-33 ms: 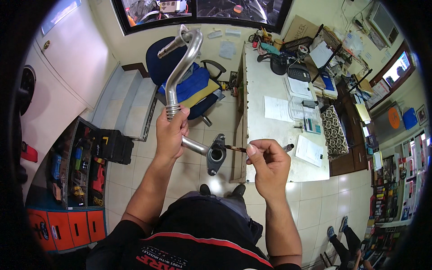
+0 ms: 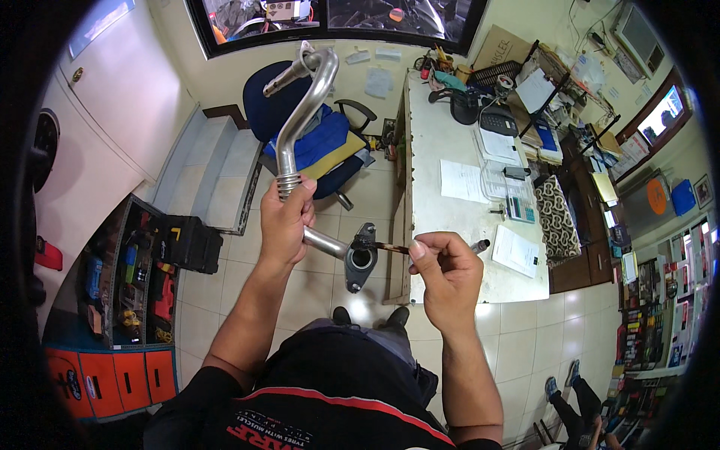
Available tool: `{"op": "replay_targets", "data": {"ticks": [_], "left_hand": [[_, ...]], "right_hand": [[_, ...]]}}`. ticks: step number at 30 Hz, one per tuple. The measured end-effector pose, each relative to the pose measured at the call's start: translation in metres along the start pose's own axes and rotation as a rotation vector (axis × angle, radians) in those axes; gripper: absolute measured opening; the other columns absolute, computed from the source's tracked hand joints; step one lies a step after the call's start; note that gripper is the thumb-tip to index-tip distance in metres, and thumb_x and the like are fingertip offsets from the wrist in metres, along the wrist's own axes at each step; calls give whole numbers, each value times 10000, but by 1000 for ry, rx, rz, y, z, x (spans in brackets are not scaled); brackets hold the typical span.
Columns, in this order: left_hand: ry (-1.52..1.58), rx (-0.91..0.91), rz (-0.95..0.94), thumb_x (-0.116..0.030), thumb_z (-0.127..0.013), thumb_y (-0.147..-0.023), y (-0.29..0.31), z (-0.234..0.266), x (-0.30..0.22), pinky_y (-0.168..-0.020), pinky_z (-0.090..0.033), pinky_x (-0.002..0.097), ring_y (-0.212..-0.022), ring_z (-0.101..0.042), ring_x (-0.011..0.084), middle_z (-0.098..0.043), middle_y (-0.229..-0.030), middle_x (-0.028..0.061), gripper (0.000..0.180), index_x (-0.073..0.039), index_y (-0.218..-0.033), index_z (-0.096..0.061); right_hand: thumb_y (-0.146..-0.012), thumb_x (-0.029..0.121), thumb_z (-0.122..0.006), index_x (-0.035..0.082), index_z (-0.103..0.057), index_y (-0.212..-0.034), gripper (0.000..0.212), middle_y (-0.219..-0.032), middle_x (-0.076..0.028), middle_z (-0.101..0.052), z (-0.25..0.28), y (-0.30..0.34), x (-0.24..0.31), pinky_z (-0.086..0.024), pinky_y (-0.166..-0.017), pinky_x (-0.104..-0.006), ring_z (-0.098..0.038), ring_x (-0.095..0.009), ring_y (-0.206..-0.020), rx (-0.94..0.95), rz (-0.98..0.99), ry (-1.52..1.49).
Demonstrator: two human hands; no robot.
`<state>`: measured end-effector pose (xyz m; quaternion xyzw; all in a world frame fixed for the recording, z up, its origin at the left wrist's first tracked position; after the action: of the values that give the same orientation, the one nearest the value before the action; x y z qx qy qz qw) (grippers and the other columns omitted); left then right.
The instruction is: The person picks up a metal exhaust pipe and a small bottle from a shelf, then uses the bottle's brush to apply a dark adhesive to the pipe's flange. The person holds the pipe and applies the substance to the mating surface.
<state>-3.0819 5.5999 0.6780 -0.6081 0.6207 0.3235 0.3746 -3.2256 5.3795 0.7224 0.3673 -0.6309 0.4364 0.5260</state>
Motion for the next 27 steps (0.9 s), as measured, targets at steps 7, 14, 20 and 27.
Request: {"op": "replay_targets", "data": {"ticks": [7,14,20,27], "left_hand": [[-6,25,-8,-99,-757,-958,-12,-1,0,-446,-360,217,-513,-452,27,-544,-718,-45,175,-69,-1029,-600],[-9,10,-8,-109,-759,-957,-17,1,1,-444,-355,217,-512,-448,26,-534,-707,-49,178,-72,-1023,-598],[-11,10,-10,-116,-763,-956,-20,4,1,-449,-360,218,-518,-453,26,-536,-707,-51,179,-73,-1022,-602],[5,-15,-4,-107,-766,-955,-23,9,2,-452,-365,217,-525,-457,25,-553,-732,-50,172,-81,-1021,-610]], "right_hand": [[-992,121,-752,-33,-697,-1026,167,-867,-46,-694,-3,-10,-2,-526,-671,-247,-624,-94,-723,-21,12,7],[-993,125,-752,-32,-699,-1023,168,-872,-47,-698,-6,-14,-5,-529,-671,-245,-621,-93,-720,-27,-10,11],[-1011,192,-727,-15,-692,-982,211,-815,-51,-670,-15,-16,-8,-537,-668,-275,-617,-114,-717,-20,-12,60],[-1006,170,-740,-29,-705,-1002,202,-847,-46,-692,-6,-19,-7,-531,-660,-255,-616,-97,-714,-73,-9,29]]}}
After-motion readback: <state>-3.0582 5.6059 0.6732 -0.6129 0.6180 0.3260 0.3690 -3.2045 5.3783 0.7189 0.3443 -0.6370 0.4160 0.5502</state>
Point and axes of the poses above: each hand's wrist, its own y-axis away from the middle knuckle, its own z-axis out of the back of the hand, x = y × z, the point moved 4 cm from there along -y, towards the middle knuckle
